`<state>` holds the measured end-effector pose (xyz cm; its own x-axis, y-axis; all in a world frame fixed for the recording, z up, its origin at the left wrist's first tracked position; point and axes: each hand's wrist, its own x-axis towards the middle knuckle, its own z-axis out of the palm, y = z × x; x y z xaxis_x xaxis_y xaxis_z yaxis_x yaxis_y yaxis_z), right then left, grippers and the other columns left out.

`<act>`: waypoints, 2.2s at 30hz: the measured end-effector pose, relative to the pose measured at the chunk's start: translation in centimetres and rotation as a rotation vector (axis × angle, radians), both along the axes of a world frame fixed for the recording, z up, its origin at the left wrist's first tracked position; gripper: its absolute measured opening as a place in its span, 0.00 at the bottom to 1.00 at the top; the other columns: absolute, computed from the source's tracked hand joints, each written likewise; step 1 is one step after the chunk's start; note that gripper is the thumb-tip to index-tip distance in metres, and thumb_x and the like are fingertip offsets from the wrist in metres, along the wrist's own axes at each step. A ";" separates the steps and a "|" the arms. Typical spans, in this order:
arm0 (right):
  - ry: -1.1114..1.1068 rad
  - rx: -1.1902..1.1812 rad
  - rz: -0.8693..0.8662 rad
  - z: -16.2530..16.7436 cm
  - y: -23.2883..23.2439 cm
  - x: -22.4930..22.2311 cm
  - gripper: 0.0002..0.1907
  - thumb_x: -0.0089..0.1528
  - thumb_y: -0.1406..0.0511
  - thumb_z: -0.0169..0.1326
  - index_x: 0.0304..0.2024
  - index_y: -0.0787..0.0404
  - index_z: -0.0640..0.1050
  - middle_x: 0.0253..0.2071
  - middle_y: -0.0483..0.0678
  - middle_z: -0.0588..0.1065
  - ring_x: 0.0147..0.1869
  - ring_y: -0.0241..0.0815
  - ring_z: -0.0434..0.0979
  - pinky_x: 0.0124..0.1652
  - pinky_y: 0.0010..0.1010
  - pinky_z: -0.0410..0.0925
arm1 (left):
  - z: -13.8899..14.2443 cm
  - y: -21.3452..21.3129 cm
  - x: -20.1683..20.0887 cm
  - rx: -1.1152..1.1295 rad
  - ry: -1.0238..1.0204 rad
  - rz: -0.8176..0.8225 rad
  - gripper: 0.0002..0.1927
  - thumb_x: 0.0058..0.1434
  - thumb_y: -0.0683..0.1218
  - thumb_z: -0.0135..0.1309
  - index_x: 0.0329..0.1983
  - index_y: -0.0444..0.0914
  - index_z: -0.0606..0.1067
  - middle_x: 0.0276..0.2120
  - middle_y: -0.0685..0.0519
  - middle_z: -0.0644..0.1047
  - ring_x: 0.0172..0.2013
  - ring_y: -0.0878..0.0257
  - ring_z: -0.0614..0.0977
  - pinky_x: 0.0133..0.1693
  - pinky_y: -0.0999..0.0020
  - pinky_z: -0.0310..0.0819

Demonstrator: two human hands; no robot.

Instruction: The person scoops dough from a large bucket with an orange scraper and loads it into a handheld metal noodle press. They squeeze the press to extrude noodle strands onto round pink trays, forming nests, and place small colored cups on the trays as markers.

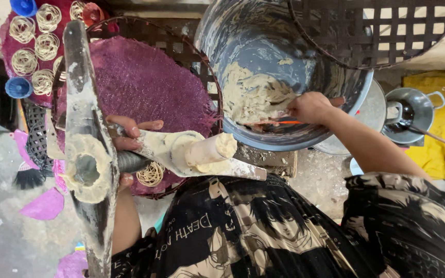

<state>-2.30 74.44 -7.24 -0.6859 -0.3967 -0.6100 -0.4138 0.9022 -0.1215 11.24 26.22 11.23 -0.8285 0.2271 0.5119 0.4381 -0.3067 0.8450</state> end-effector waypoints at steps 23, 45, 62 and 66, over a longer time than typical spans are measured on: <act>0.177 -0.046 -0.039 4.2 0.0 4.3 0.16 0.62 0.58 0.51 0.50 0.40 0.83 0.43 0.47 0.82 0.44 0.50 0.83 0.43 0.42 0.74 | -0.9 3.0 0.6 -0.026 -0.162 0.041 0.23 0.55 0.42 0.71 0.54 0.39 0.78 0.50 0.55 0.74 0.55 0.63 0.78 0.69 0.37 0.70; 0.139 -0.057 -0.097 -2.4 -3.1 0.2 0.12 0.60 0.59 0.52 0.42 0.47 0.84 0.39 0.54 0.82 0.44 0.56 0.82 0.45 0.47 0.74 | -1.1 3.4 -0.2 -0.079 -0.073 0.099 0.25 0.51 0.43 0.73 0.52 0.38 0.77 0.51 0.55 0.75 0.55 0.66 0.75 0.66 0.42 0.73; -0.060 -0.355 -0.074 -1.7 0.3 -0.1 0.19 0.57 0.59 0.57 0.50 0.52 0.84 0.44 0.54 0.81 0.47 0.54 0.81 0.49 0.43 0.72 | -1.7 4.2 -0.3 -0.101 -0.104 0.078 0.34 0.46 0.48 0.74 0.55 0.36 0.73 0.50 0.51 0.77 0.52 0.59 0.79 0.60 0.49 0.75; -0.249 -0.261 -0.292 3.3 3.0 0.5 0.18 0.62 0.61 0.56 0.55 0.49 0.83 0.37 0.56 0.85 0.39 0.51 0.84 0.44 0.42 0.74 | -1.5 3.5 0.4 -0.095 -0.103 0.089 0.36 0.45 0.49 0.74 0.56 0.36 0.72 0.50 0.50 0.78 0.51 0.58 0.80 0.59 0.50 0.75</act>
<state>-1.83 77.49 -3.89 -0.6369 -0.3706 -0.6760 -0.0760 0.9028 -0.4233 11.64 29.73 9.74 -0.8945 0.1940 0.4028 0.3693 -0.1872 0.9103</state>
